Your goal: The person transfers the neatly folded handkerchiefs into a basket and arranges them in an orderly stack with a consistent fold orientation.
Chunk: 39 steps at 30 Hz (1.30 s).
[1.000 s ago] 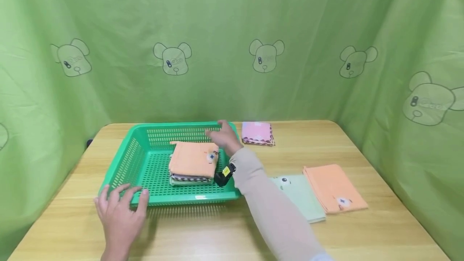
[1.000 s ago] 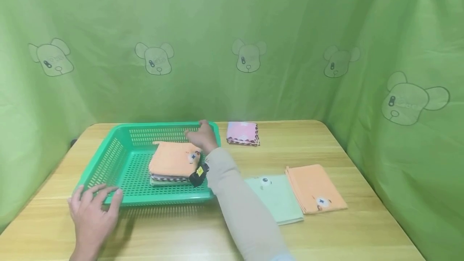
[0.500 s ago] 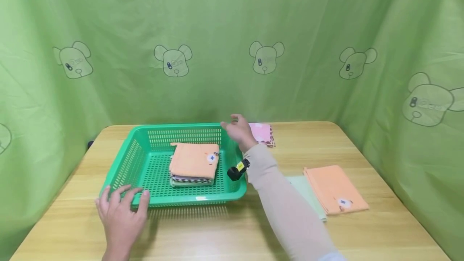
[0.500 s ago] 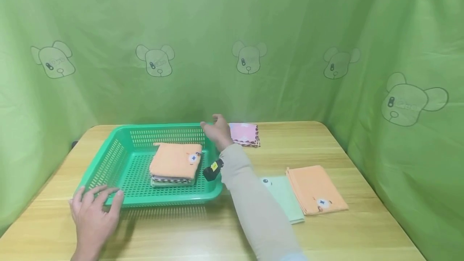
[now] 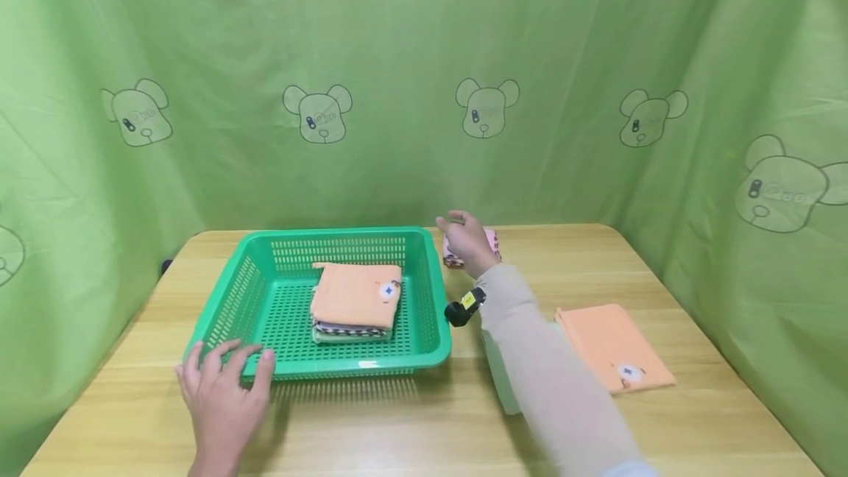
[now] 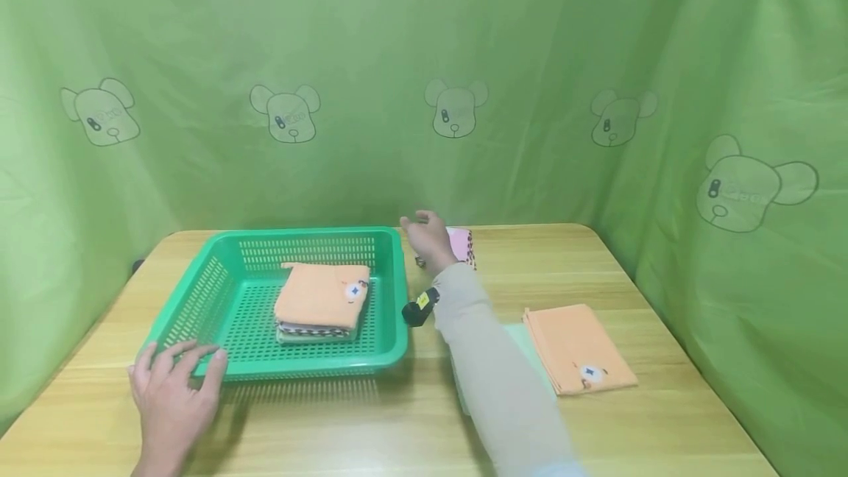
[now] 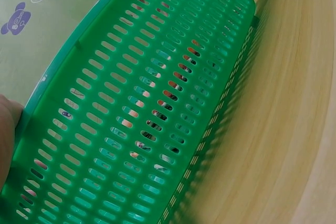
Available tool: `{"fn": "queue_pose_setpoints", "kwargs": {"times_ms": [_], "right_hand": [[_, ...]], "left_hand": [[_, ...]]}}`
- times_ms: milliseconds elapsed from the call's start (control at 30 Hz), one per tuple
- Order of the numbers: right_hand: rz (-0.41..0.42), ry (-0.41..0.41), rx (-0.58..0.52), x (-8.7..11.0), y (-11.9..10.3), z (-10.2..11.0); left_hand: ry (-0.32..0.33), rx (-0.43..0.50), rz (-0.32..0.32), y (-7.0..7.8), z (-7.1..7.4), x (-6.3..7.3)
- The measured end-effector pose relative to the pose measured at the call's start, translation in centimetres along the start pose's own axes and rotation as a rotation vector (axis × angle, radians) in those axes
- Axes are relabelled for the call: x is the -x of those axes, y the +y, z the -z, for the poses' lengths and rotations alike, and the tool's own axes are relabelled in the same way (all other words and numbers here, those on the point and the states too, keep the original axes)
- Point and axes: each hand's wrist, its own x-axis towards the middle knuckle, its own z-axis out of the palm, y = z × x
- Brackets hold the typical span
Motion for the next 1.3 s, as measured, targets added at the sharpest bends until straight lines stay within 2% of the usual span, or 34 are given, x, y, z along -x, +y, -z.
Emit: {"fn": "queue_pose_setpoints", "kwargs": {"times_ms": [200,367,633,767,900,1000,1300], "right_hand": [[-0.003,-0.013,-0.101,-0.8,0.9,1.5],[-0.024,-0.018,-0.144,-1.3,1.8,2.6],[-0.104,-0.010,-0.199,-2.0,3.0,3.9],[-0.111,-0.030,-0.214,-2.4,4.0,4.5],[-0.114,-0.043,-0.192,-2.7,4.7,5.1],[-0.120,-0.021,-0.163,-2.9,5.1,5.5],[-0.114,0.125,0.116,-3.3,6.7,6.3]], "left_hand": [[-0.001,-0.002,0.002,0.0,0.1,0.0],[0.003,-0.005,-0.002,0.0,0.0,0.0],[0.011,0.000,-0.006,0.0,-0.1,0.0],[0.015,0.002,-0.007,-0.1,-0.2,0.0],[0.019,0.002,-0.005,-0.2,-0.2,0.1],[0.024,0.000,-0.008,-0.2,-0.2,0.1],[0.038,0.008,-0.016,-0.1,-0.2,0.0]]}}
